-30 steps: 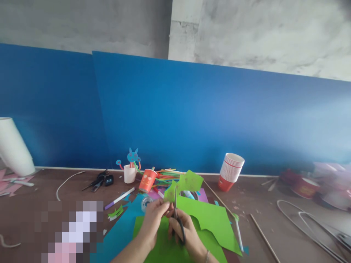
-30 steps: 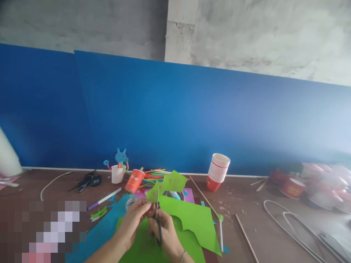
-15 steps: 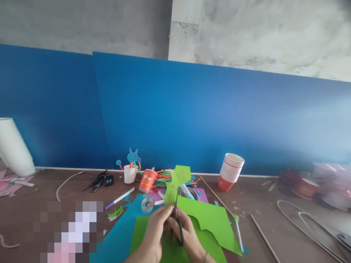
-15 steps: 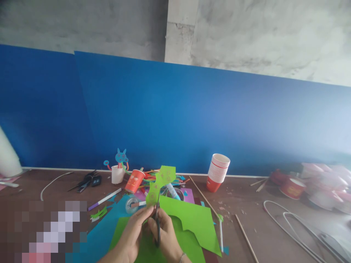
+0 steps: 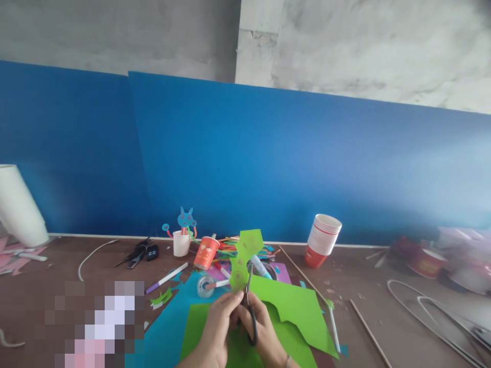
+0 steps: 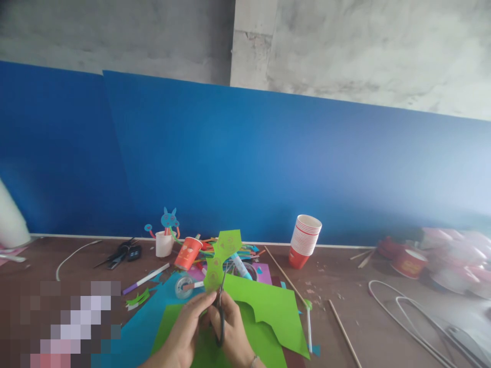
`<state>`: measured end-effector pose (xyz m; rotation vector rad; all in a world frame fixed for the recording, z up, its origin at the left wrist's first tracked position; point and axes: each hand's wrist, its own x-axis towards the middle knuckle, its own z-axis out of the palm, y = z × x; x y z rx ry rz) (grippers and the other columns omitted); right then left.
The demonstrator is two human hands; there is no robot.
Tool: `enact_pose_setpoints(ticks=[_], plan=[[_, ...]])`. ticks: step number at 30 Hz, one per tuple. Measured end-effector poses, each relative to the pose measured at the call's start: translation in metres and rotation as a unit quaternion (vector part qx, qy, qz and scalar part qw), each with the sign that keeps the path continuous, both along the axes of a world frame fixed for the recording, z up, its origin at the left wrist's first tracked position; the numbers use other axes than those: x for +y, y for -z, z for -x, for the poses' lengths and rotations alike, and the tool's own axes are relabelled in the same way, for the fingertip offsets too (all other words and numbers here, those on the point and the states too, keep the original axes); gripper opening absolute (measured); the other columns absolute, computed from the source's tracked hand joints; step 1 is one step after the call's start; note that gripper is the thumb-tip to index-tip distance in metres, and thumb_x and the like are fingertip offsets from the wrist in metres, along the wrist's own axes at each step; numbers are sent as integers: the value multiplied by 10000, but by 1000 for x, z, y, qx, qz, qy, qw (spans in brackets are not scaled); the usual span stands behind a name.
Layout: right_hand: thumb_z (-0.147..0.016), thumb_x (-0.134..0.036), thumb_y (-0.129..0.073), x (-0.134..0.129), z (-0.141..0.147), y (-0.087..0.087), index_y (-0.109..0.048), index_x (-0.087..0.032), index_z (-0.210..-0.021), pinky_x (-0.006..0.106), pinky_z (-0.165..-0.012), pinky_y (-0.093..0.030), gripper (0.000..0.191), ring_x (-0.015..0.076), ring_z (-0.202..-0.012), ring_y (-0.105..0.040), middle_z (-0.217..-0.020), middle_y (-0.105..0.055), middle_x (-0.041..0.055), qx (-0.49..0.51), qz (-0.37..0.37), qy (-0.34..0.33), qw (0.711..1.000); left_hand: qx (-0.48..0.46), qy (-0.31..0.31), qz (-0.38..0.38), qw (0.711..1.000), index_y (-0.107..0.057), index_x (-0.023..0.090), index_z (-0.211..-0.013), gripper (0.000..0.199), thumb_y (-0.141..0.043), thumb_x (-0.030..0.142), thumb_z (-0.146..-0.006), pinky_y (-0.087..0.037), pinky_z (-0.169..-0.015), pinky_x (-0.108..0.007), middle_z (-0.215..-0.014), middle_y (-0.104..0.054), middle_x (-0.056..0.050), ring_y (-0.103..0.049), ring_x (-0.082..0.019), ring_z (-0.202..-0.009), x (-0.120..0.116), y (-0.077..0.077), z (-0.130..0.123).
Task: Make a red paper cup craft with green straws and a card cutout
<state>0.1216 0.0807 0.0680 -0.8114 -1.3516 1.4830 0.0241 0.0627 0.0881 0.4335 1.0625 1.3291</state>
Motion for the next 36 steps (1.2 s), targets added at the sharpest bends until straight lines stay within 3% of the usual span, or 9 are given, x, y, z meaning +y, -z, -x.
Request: enact_pose_setpoints(ticks=[10, 18, 26, 32, 36], plan=[[-732, -539, -707, 1, 0, 6, -594, -177, -836, 216, -506, -394, 393, 117, -547, -463, -636, -538, -21, 10, -5, 3, 1000, -7, 9, 4, 1000, -608, 173, -641, 365, -824, 441, -517, -316, -421, -212, -500, -549, 39, -504, -108, -438, 0, -2, -1], [-724, -549, -699, 1, 0, -1, -556, -183, -762, 191, -403, -320, 395, 81, -435, -418, -550, -480, -58, -18, 5, 5, 1000, 31, 12, -16, 999, -646, 165, -641, 313, -786, 432, -558, -324, -407, -214, -465, -514, 46, -469, -103, -413, 1, -8, 3], [-719, -531, -698, 5, -1, 6, -497, -197, -704, 184, -390, -317, 390, 69, -414, -396, -523, -455, -72, -31, 13, -6, 999, 142, -46, -80, 986, -675, 196, -640, 236, -741, 417, -588, -461, -667, -277, -666, -687, -15, -626, -207, -712, 6, -19, 13], [-690, -555, -702, 3, 0, 3, -490, -195, -713, 171, -346, -293, 418, 60, -363, -396, -475, -437, -88, -56, 44, -29, 997, 198, -57, -101, 973, -636, 199, -613, 237, -710, 422, -643, -424, -678, -278, -610, -637, 4, -589, -198, -682, 10, -16, 18], [-666, -562, -713, 2, 0, 0, -501, -188, -711, 167, -332, -293, 432, 57, -339, -398, -446, -436, -94, -62, 52, -34, 996, 215, -31, -122, 968, -634, 199, -619, 217, -666, 399, -698, -406, -700, -278, -621, -627, 5, -563, -191, -687, 13, -17, 21]])
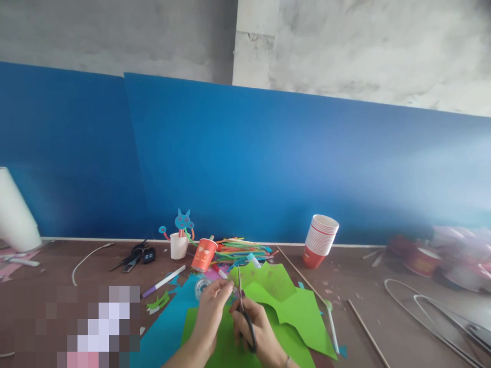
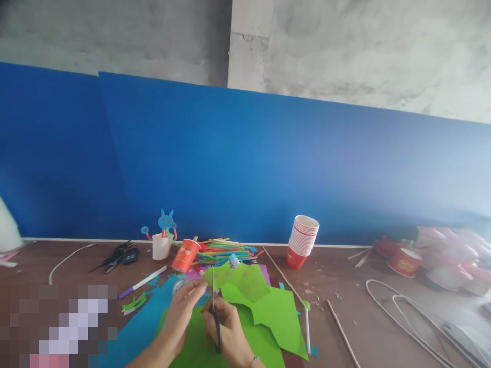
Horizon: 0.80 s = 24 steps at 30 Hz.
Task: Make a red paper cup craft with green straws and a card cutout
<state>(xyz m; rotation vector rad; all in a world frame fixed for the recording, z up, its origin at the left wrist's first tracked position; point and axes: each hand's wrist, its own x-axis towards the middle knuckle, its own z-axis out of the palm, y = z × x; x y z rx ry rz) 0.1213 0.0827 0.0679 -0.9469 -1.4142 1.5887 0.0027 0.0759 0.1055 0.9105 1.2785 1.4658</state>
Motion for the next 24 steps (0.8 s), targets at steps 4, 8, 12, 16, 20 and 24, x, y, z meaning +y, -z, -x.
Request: enact_pose_setpoints(ticks=[4, 8, 12, 16, 20, 24], plan=[[-671, -563, -704, 0, 0, 1, -517, -181, -715, 160, -314, -274, 428, 61, -327, -408, -419, -446, -92, -7, -1, -4, 1000, 16, -4, 0, 1000, -608, 198, -607, 207, -650, 378, -702, -382, -699, -267, -609, -587, 17, -526, -178, -682, 4, 2, 2], [-669, -566, -703, 0, -1, 3, -544, -171, -729, 152, -303, -266, 429, 55, -316, -392, -397, -439, -98, -19, 3, -3, 1000, 23, 1, -12, 1000, -575, 200, -606, 206, -632, 366, -714, -370, -691, -262, -602, -552, 30, -505, -167, -674, 5, 6, 4], [-641, -591, -714, 2, -1, 4, -559, -166, -710, 154, -296, -268, 458, 53, -306, -381, -391, -430, -97, -25, 11, -2, 1000, 29, 6, -17, 999, -573, 199, -616, 214, -617, 380, -720, -364, -662, -264, -599, -537, 33, -489, -161, -647, 6, 7, 6], [-615, -602, -731, 4, 0, 7, -564, -163, -685, 161, -305, -295, 475, 54, -310, -376, -400, -435, -89, -21, 5, 9, 1000, 16, 16, -10, 1000, -556, 196, -606, 228, -617, 389, -712, -359, -653, -262, -594, -523, 35, -473, -155, -642, 6, 5, 6], [-626, -590, -733, 5, 0, 12, -569, -159, -686, 160, -307, -299, 465, 53, -311, -373, -400, -431, -89, -14, -2, 9, 1000, 0, 19, -7, 1000, -535, 194, -587, 252, -620, 401, -704, -347, -630, -258, -583, -502, 39, -451, -148, -623, 6, 3, 5], [-632, -572, -741, 5, 0, 14, -572, -153, -696, 161, -306, -300, 457, 56, -313, -379, -400, -432, -87, -10, -10, 6, 1000, -7, 19, -7, 1000, -521, 194, -583, 246, -619, 392, -691, -342, -630, -259, -575, -485, 43, -430, -142, -617, 6, 2, 5]])
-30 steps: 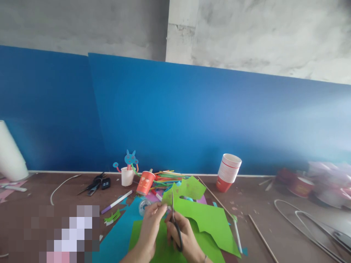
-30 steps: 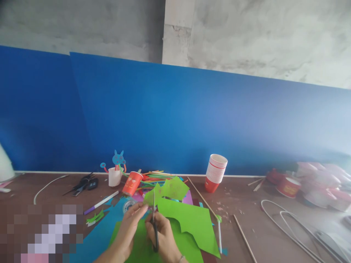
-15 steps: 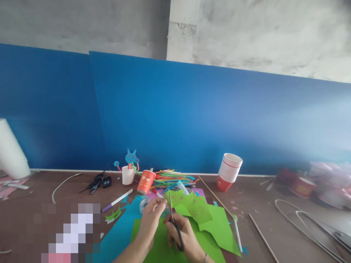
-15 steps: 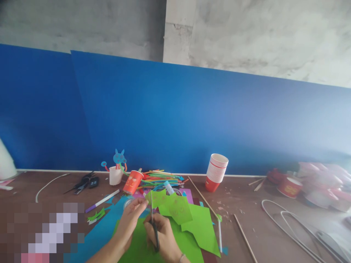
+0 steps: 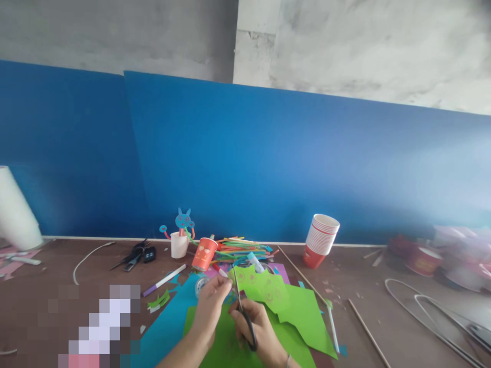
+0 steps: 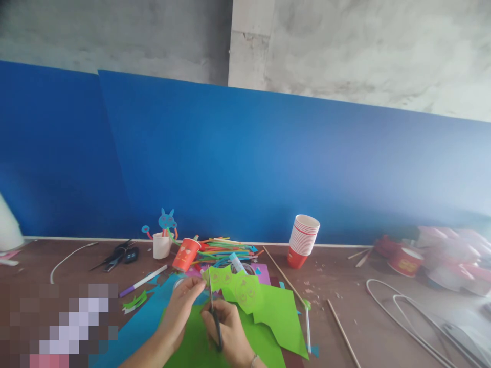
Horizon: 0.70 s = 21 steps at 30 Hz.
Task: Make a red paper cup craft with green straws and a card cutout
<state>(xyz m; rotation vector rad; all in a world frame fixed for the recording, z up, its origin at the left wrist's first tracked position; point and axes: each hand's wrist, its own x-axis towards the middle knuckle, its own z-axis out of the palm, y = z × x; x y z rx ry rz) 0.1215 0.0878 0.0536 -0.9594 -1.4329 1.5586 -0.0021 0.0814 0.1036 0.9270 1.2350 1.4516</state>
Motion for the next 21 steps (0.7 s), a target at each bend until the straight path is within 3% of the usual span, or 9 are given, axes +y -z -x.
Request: enact_pose_setpoints(ticks=[11, 21], plan=[[-636, -618, -707, -1, -2, -4, -592, -140, -779, 155, -298, -276, 512, 59, -314, -396, -404, -478, -74, -14, 22, -18, 999, -8, 15, -15, 1000, -507, 197, -535, 204, -625, 332, -633, -327, -589, -250, -523, -460, 56, -401, -125, -564, 3, 2, 3], [-605, -594, -743, -1, -1, -5, -576, -149, -709, 153, -296, -278, 487, 59, -301, -395, -372, -445, -82, -5, 24, -9, 1000, -9, 19, -8, 1000, -503, 202, -544, 205, -615, 336, -651, -335, -617, -256, -544, -468, 55, -419, -133, -585, 1, 3, 2]])
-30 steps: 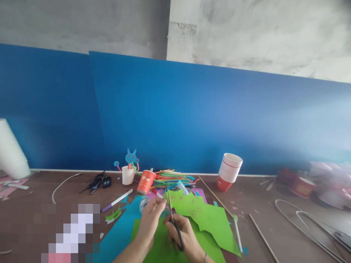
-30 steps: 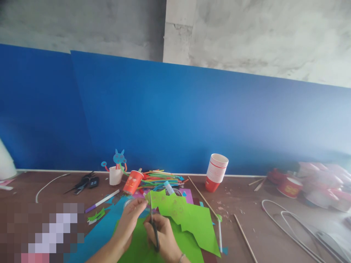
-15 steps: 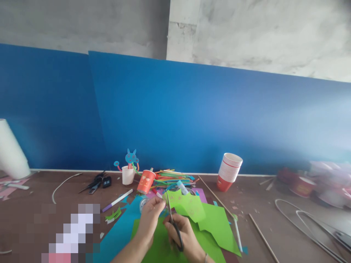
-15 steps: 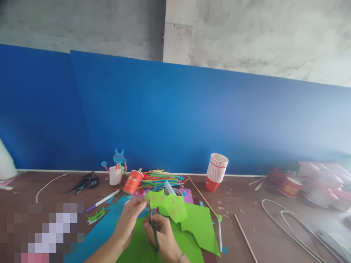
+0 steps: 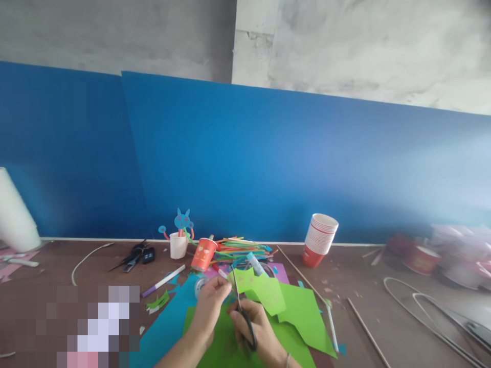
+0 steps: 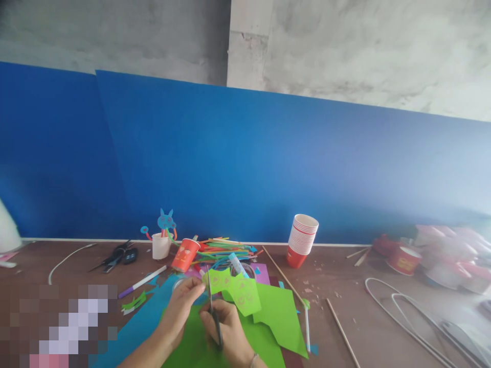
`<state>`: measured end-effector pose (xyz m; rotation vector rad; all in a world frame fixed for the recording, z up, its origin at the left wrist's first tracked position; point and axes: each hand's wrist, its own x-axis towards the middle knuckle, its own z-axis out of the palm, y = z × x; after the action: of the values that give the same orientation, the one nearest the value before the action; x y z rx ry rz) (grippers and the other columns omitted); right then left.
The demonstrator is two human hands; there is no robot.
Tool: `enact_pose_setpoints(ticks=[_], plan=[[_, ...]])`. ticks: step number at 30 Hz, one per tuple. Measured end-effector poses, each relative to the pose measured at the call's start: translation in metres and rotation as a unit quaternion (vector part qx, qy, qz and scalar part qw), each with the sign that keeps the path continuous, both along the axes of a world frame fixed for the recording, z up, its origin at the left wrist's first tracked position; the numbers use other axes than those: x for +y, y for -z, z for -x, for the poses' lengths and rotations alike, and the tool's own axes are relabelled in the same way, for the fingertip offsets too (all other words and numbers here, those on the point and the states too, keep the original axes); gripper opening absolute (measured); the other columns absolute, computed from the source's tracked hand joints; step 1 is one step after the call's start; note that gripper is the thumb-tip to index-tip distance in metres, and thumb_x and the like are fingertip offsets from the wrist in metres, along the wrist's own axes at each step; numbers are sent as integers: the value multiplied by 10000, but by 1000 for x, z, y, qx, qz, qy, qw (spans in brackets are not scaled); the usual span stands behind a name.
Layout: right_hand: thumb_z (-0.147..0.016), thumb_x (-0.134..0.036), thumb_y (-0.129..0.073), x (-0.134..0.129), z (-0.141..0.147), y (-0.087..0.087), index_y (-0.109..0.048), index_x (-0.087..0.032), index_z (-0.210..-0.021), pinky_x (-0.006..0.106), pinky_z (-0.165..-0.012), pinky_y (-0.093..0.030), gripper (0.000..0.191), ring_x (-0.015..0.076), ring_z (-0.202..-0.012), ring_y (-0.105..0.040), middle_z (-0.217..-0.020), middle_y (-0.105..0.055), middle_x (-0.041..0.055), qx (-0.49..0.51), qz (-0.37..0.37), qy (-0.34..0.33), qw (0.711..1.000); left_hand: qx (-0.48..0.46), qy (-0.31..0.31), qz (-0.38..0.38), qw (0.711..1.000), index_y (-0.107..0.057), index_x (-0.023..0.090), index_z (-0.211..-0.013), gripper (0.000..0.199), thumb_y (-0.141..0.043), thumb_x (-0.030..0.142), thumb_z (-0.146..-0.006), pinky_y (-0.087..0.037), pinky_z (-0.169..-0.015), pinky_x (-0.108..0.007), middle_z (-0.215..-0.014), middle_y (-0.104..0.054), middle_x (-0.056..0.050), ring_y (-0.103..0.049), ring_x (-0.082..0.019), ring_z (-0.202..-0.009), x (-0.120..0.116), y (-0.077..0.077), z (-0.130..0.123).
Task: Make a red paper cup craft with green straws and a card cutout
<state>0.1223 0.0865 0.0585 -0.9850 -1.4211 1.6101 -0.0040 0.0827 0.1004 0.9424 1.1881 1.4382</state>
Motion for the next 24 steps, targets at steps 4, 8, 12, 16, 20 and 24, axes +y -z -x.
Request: enact_pose_setpoints(ticks=[4, 8, 12, 16, 20, 24], plan=[[-622, -593, -735, -1, 0, 0, -572, -152, -723, 152, -290, -276, 481, 61, -301, -397, -383, -455, -81, 2, -3, -3, 1000, -8, 5, 5, 1000, -506, 201, -564, 198, -613, 333, -667, -324, -614, -256, -549, -459, 58, -407, -132, -582, -2, -2, -2], [-626, -589, -737, 0, 0, 5, -574, -147, -710, 153, -301, -302, 479, 52, -304, -378, -385, -449, -84, 9, -13, 8, 1000, -9, -3, 7, 1000, -502, 199, -560, 196, -611, 323, -667, -327, -612, -253, -548, -457, 58, -408, -131, -585, -3, -2, -3], [-610, -608, -737, 0, 1, 5, -582, -147, -729, 157, -298, -301, 500, 56, -304, -386, -393, -467, -79, 6, -12, 5, 1000, -19, 9, 13, 1000, -483, 199, -543, 224, -621, 344, -642, -323, -595, -248, -531, -438, 63, -395, -124, -566, -3, 0, -3], [-603, -617, -737, -1, 2, 0, -567, -152, -683, 158, -303, -287, 502, 52, -304, -374, -385, -447, -80, 3, -12, 20, 1000, -13, 0, 12, 1000, -485, 198, -555, 232, -624, 360, -648, -329, -591, -247, -539, -443, 62, -398, -122, -561, -4, -1, -5], [-591, -635, -734, -1, 2, -1, -567, -156, -686, 157, -294, -273, 516, 58, -296, -389, -375, -446, -83, 5, -6, 14, 1000, -14, -2, 17, 1000, -479, 200, -558, 235, -630, 358, -644, -327, -575, -244, -530, -442, 62, -399, -118, -548, -5, 0, -5], [-590, -616, -747, 0, 2, 0, -567, -153, -690, 153, -293, -278, 508, 53, -297, -391, -380, -446, -86, 11, -3, 20, 1000, -23, 15, 14, 1000, -479, 198, -575, 218, -621, 335, -668, -323, -577, -250, -528, -453, 59, -392, -117, -554, -4, 4, -4]])
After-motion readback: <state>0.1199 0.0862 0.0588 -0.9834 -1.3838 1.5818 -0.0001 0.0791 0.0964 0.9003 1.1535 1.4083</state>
